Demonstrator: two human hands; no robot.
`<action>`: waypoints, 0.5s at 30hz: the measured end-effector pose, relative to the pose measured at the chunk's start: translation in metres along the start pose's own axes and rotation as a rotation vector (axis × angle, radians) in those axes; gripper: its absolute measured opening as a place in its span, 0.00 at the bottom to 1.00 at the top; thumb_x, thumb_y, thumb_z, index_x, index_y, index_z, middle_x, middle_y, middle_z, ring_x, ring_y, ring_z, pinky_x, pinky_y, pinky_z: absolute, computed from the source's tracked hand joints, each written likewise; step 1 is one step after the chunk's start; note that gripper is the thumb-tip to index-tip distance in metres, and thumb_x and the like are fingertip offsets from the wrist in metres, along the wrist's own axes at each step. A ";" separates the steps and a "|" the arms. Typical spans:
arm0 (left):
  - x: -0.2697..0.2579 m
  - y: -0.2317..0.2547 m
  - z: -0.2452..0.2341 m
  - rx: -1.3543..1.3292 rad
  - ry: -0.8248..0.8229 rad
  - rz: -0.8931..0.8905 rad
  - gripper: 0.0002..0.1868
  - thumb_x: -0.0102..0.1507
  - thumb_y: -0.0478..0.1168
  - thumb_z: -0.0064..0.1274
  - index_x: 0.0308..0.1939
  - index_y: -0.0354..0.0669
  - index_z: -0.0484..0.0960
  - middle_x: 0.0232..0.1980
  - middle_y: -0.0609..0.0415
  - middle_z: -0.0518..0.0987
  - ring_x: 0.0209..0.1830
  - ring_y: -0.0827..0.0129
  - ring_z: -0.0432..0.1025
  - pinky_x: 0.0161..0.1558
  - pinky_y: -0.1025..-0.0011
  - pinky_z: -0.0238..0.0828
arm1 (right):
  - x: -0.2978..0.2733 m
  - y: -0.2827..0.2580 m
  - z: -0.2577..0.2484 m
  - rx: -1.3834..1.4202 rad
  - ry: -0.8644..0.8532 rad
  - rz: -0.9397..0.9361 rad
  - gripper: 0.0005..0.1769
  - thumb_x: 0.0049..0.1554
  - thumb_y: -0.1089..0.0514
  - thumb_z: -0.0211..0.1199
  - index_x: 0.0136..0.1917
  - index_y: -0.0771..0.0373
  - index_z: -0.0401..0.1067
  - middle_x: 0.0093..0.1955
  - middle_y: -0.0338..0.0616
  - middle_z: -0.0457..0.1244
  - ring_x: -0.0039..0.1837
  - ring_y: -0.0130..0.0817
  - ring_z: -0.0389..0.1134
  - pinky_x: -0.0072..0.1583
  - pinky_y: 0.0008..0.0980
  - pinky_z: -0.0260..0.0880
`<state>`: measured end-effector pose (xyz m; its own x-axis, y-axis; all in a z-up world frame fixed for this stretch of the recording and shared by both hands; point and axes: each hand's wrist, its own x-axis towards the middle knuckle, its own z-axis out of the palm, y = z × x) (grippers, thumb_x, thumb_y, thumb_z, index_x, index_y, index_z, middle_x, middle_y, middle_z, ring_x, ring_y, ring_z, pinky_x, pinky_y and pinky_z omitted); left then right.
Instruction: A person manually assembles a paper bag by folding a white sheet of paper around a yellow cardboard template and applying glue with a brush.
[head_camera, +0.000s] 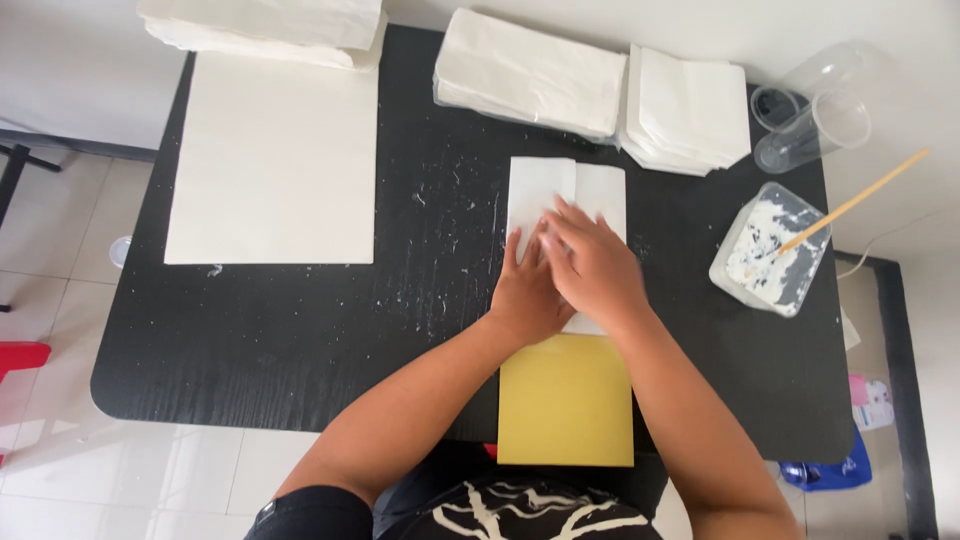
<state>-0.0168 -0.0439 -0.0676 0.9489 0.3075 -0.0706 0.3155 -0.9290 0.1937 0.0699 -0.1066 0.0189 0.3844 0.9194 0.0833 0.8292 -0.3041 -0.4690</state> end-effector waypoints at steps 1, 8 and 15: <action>-0.002 0.001 -0.001 -0.002 -0.003 0.007 0.42 0.68 0.69 0.27 0.78 0.48 0.57 0.82 0.47 0.51 0.83 0.43 0.37 0.76 0.37 0.26 | -0.032 0.016 0.004 -0.001 0.001 0.008 0.22 0.68 0.51 0.50 0.69 0.65 0.70 0.77 0.57 0.58 0.76 0.57 0.59 0.75 0.61 0.51; 0.006 0.000 0.035 0.199 0.286 -0.019 0.43 0.68 0.72 0.25 0.81 0.57 0.48 0.84 0.51 0.44 0.84 0.50 0.39 0.77 0.42 0.33 | -0.188 0.020 0.002 -0.221 -0.235 0.787 0.32 0.61 0.30 0.50 0.28 0.55 0.60 0.24 0.35 0.58 0.31 0.38 0.61 0.40 0.37 0.59; 0.006 -0.003 0.036 0.186 0.325 0.028 0.42 0.69 0.71 0.26 0.81 0.55 0.51 0.84 0.50 0.48 0.83 0.48 0.40 0.76 0.43 0.33 | -0.213 0.002 -0.016 0.408 -0.263 1.025 0.20 0.59 0.40 0.62 0.39 0.58 0.70 0.32 0.37 0.72 0.35 0.31 0.79 0.44 0.25 0.62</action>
<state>-0.0123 -0.0468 -0.1035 0.9191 0.3030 0.2520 0.3110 -0.9504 0.0084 -0.0041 -0.3064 0.0141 0.6688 0.3221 -0.6700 -0.0399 -0.8844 -0.4650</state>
